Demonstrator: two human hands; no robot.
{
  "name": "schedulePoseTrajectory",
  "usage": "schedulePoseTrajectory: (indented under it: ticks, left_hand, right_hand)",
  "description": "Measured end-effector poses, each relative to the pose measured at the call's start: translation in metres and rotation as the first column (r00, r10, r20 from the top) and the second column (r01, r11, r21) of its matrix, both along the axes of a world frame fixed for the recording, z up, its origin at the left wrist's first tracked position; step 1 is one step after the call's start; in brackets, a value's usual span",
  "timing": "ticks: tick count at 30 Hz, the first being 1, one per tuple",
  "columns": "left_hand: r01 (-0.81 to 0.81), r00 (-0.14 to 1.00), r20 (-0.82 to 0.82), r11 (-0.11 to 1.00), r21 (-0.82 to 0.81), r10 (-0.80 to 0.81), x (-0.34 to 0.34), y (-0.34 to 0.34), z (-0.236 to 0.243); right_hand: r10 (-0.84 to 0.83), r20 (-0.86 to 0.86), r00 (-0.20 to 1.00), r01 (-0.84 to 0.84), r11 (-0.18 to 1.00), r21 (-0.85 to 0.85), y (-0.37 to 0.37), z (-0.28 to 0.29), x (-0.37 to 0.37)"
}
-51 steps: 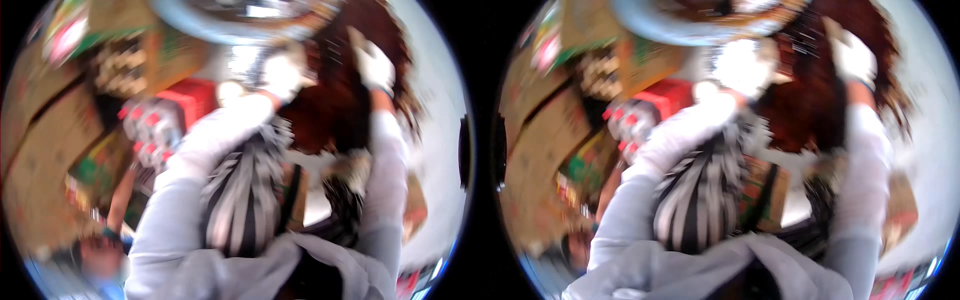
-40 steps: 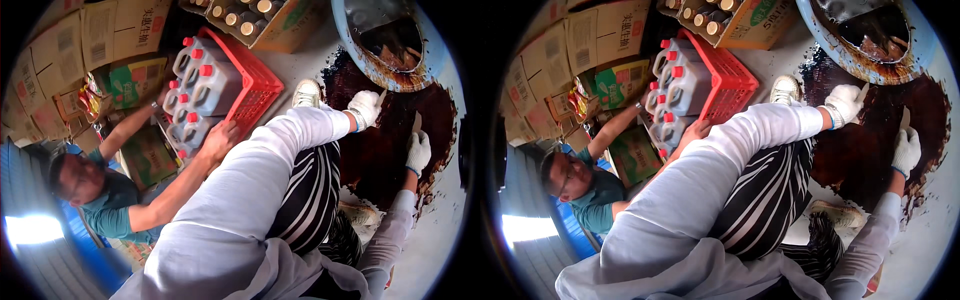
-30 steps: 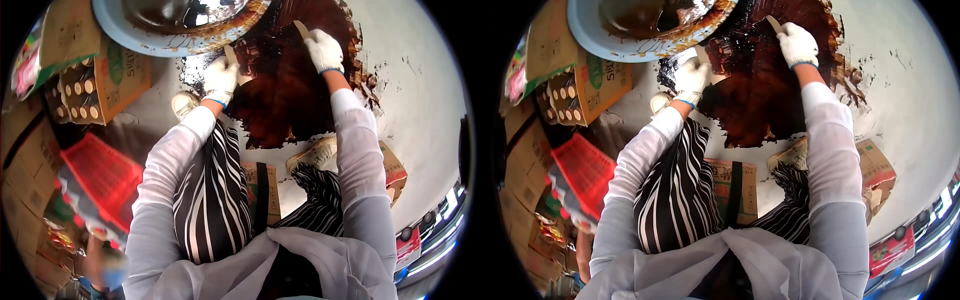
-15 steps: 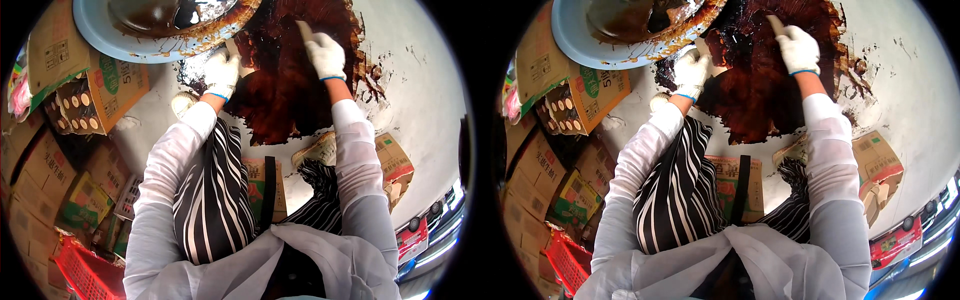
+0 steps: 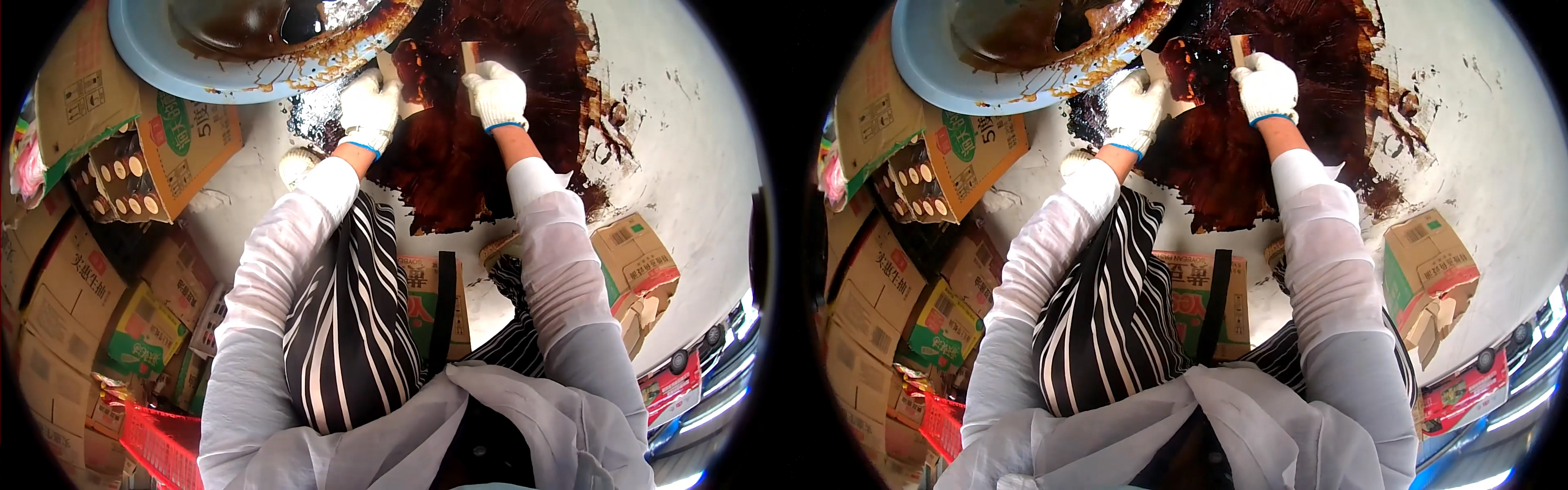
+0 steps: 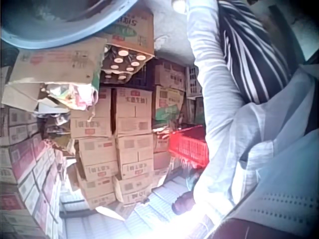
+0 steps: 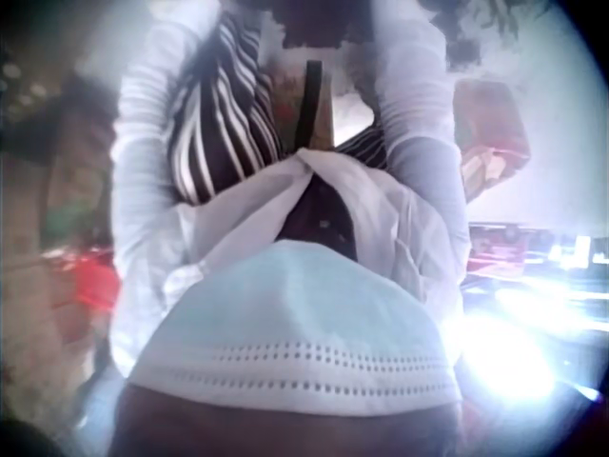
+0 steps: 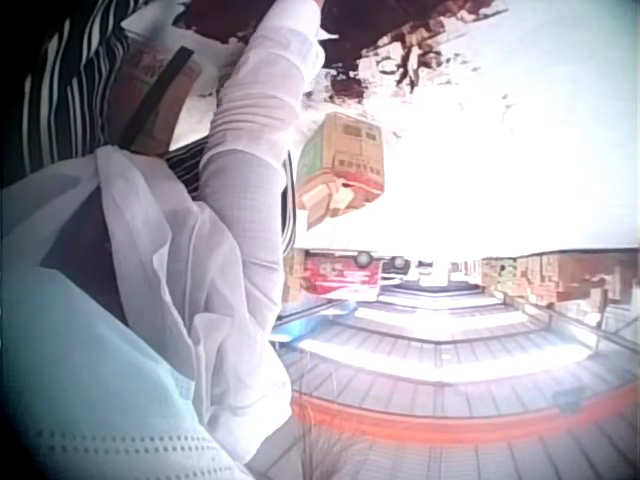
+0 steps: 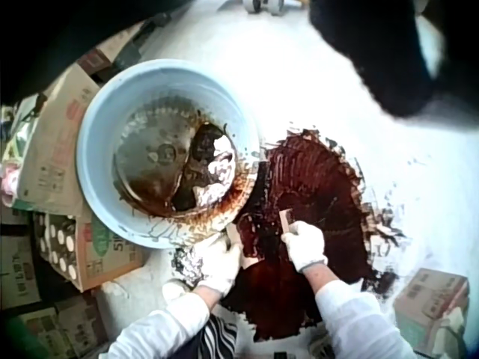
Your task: The person uses scrap material to scoop a large spill of dark liquid into a bucket while sitting on the floor, then carries the bucket outside to dispose of the liquid down a drain.
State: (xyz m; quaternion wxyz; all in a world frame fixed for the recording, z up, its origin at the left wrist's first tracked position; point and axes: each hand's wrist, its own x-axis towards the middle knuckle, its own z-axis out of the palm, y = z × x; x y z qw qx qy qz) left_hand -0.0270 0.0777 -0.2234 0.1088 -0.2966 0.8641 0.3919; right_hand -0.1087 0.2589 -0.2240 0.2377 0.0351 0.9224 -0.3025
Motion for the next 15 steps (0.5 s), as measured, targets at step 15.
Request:
schedulePoseTrajectory:
  ticks: [15]
  left_hand:
    - [-0.008,0.996,-0.088,1.000,0.010,0.009,0.001,-0.002,0.003]
  right_hand:
    - [-0.178,0.058,0.982,0.181,0.982,-0.061,0.022,0.005,-0.012]
